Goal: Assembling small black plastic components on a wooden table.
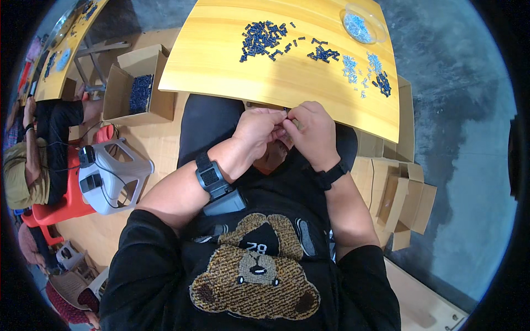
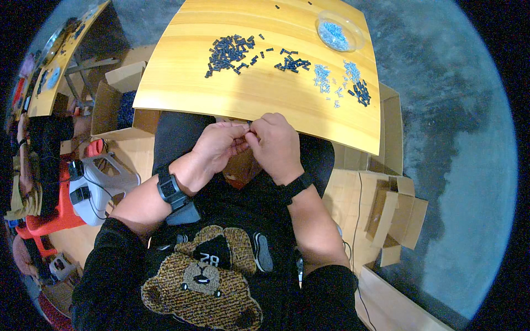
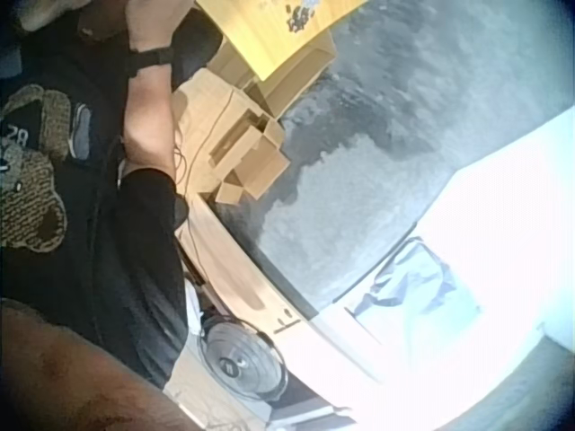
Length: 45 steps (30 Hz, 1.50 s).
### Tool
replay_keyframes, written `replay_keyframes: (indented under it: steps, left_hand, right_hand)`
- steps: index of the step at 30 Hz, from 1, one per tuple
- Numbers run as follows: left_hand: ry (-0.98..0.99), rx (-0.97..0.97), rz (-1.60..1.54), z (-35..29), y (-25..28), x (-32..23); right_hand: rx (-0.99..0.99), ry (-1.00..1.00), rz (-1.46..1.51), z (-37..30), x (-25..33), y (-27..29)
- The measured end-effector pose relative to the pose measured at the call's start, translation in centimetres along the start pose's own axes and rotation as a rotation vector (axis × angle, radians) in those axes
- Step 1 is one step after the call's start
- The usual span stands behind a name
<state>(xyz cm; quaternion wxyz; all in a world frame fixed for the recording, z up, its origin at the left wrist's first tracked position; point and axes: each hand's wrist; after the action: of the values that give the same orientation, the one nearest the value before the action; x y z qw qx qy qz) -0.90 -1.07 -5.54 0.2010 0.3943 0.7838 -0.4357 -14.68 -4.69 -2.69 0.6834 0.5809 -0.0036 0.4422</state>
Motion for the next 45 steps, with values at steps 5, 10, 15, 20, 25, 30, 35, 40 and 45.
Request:
replay_keyframes:
  steps: [5,10,15,20,25,30,35,40,45]
  left_hand:
    - [-0.029,-0.085,-0.115,0.1,-0.9,0.9]
    - [0.005,-0.136,-0.195,0.0,-1.4,0.7]
    - [-0.073,-0.183,-0.296,0.2,-2.2,0.6]
    - [-0.073,-0.163,-0.253,0.5,-2.0,0.7]
    - [-0.054,-0.116,-0.148,0.3,-1.0,0.3]
    - [0.072,0.039,0.028,-0.9,0.8,-2.2]
    - [-0.089,0.105,0.091,-5.4,6.4,-5.0]
    - [-0.107,-0.054,-0.179,-7.4,16.1,-7.3]
    - [-0.361,-0.282,-0.309,-8.0,27.2,-12.5]
  right_hand:
    - [0.011,0.006,0.04,0.2,-0.1,0.0]
    - [0.055,0.005,0.06,0.6,-0.4,0.1]
    - [0.049,-0.006,0.075,1.0,-0.5,0.0]
    - [0.095,-0.026,0.072,1.1,-0.6,0.0]
    - [0.087,-0.02,0.053,1.1,-0.1,0.1]
    - [0.241,-0.028,0.09,1.8,-0.3,1.4]
    - [0.149,-0.098,0.152,1.4,-2.0,2.5]
    - [0.054,-0.246,0.305,1.4,-3.0,1.4]
    - [0.024,-0.287,0.289,1.8,-3.2,0.6]
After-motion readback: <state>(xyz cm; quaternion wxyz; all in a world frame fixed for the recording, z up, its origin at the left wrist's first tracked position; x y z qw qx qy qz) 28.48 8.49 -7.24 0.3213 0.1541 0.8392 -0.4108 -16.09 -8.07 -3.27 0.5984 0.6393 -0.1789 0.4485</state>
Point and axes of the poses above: each hand's wrist, its own z-axis towards the middle knuckle, its own y-axis out of the back of the hand, x = y × z, and after that the axes turned 3 degrees about -y, right-handed
